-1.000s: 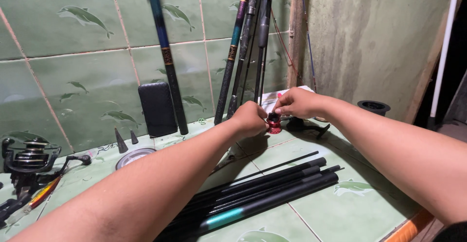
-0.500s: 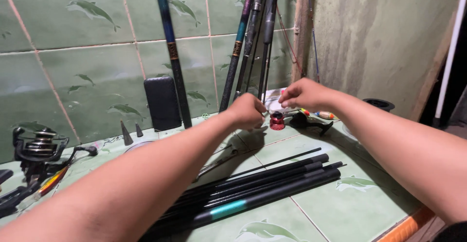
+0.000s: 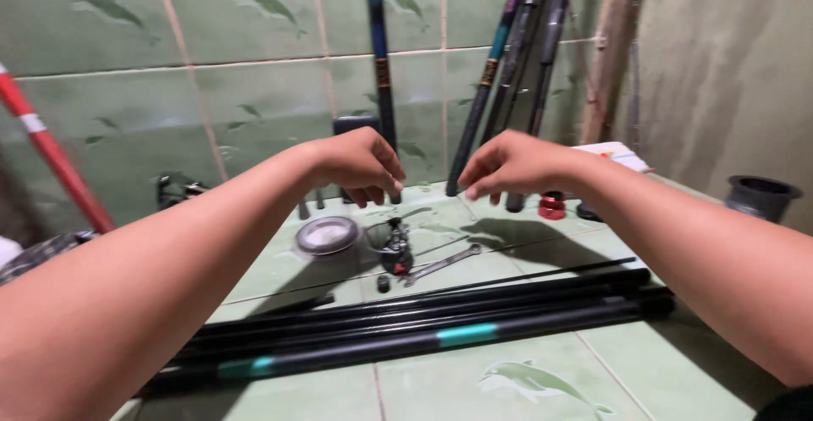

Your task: Assembling fishing rods by attaching reels and organizing small tackle components.

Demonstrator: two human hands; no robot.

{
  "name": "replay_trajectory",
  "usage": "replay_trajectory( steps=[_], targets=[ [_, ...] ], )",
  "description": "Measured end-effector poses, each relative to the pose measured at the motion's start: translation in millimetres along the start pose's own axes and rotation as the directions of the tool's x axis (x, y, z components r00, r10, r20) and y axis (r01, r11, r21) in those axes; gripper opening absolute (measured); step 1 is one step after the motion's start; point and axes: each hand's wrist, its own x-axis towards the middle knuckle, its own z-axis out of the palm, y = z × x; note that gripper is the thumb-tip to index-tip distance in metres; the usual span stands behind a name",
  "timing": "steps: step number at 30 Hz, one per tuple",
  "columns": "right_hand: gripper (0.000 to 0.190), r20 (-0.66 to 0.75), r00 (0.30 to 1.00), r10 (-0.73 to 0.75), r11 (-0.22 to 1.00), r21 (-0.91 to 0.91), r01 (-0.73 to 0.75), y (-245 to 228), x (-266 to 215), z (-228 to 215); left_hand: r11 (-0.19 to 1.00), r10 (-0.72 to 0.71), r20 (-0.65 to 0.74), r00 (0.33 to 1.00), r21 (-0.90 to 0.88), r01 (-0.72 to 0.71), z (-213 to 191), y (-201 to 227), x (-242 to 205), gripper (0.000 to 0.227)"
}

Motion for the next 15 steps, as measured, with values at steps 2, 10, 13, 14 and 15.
replay_trajectory(
  steps=[2,10,13,14,15],
  targets=[
    [0.026,0.076,0.997,0.015,1.000,0.012,-0.016,-26.1,-4.0,24.1,0.999,-0.053,0.003,0.999,0.000,0.053,-2.5,-8.2,-17.8,0.029],
    [0.029,0.271,0.955,0.121,0.989,0.043,-0.138,-58.0,3.8,75.1,0.946,-0.254,0.125,0.959,-0.177,0.273,13.8,-29.9,-60.7,0.030],
    [0.031,0.256,0.953,0.159,0.976,0.102,-0.191,-55.8,7.5,77.9,0.903,-0.274,0.149,0.950,-0.301,0.307,24.5,-43.4,-50.7,0.029],
    [0.032,0.268,0.944,0.190,0.961,0.148,-0.235,-54.6,7.1,78.1,0.889,-0.273,0.154,0.950,-0.336,0.310,28.7,-43.3,-49.9,0.027],
    [0.033,0.282,0.934,0.220,0.941,0.193,-0.279,-53.1,6.8,78.0,0.875,-0.272,0.159,0.949,-0.371,0.313,33.1,-43.0,-48.9,0.025]
  ],
)
